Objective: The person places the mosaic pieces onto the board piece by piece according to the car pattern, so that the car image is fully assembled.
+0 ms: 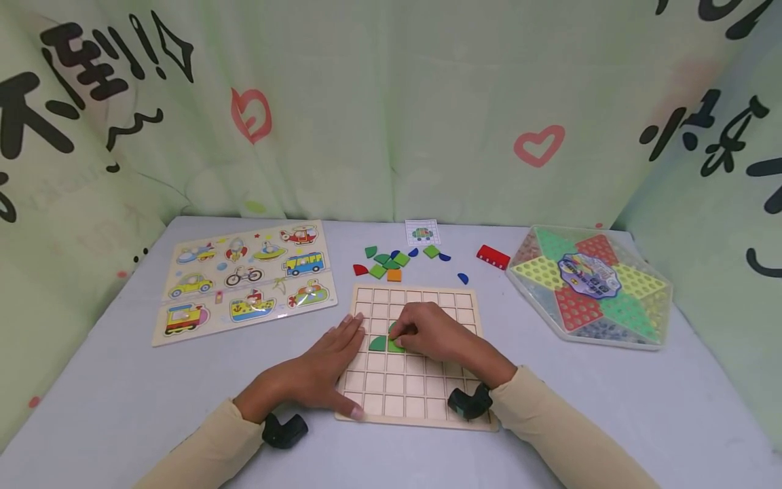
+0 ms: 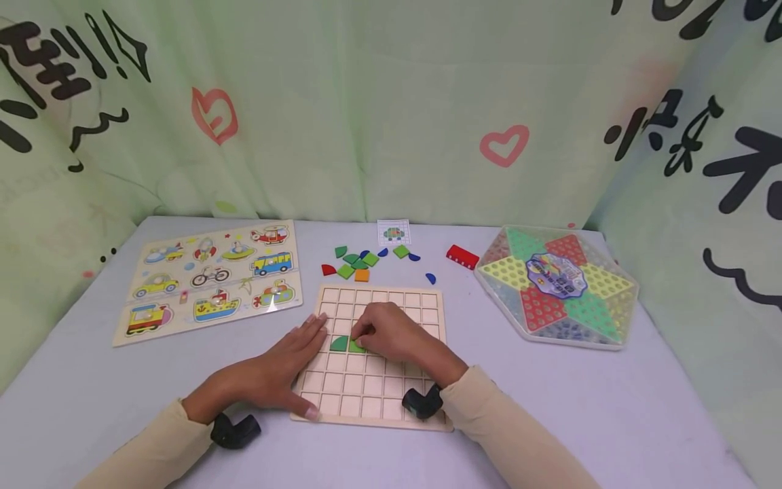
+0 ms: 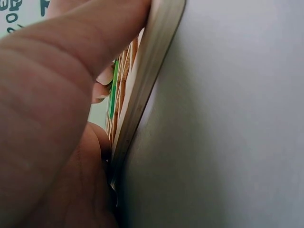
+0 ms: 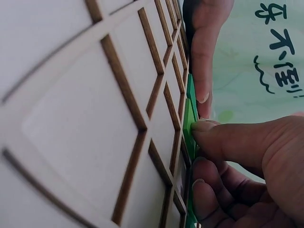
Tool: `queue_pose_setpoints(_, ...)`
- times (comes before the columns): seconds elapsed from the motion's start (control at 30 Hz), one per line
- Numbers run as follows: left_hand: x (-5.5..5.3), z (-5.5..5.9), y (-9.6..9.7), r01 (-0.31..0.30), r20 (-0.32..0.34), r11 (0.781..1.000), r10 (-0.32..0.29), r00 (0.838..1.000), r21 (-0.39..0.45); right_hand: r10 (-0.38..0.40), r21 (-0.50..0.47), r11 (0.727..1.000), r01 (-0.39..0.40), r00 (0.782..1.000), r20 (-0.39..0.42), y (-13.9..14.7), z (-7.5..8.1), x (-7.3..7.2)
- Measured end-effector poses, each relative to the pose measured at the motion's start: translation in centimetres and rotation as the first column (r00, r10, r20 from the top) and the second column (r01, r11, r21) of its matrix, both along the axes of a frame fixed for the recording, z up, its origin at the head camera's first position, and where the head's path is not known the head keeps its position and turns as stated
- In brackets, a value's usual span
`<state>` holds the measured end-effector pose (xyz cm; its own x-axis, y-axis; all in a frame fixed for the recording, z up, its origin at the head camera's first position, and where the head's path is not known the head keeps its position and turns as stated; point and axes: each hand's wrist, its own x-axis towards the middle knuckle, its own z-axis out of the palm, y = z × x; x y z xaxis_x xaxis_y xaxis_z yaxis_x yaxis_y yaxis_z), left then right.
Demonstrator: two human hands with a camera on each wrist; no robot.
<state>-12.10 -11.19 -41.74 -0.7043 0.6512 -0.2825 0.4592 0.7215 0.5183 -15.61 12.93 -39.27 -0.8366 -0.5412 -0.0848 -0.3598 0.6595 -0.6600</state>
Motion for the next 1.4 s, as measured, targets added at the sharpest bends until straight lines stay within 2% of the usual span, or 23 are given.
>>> queue_pose_setpoints(0.17, 0.0, 0.0, 0.0, 0.003, -0.002, 1.0, -0.003, 1.0, 0.0, 0.007, 0.003, 1.0, -0.007, 1.0, 0.001, 0.0, 0.1, 0.0)
queue_pose_setpoints(0.4, 0.0, 0.0, 0.0, 0.013, -0.017, 1.0, -0.013, 1.0, -0.022, -0.077, -0.043, 0.996, 0.079, 0.996, 0.036, 0.4, 0.4, -0.7)
queue_pose_setpoints(0.73, -0.2, -0.1, 0.0, 0.008, -0.016, 1.0, -0.008, 1.0, -0.02, -0.193, -0.084, 0.978, 0.189, 0.98, -0.038, 0.9, 0.4, -2.7)
queue_pose_setpoints(1.1, -0.1, -0.1, 0.1, 0.01, -0.014, 1.0, -0.01, 1.0, -0.011, -0.248, -0.092, 0.965, 0.247, 0.969, -0.001, 1.6, 0.5, -5.0)
queue_pose_setpoints(1.4, -0.1, -0.1, 0.1, 0.009, -0.014, 1.0, -0.009, 1.0, -0.013, -0.286, -0.101, 0.953, 0.287, 0.958, 0.027, 2.0, -0.9, -7.2)
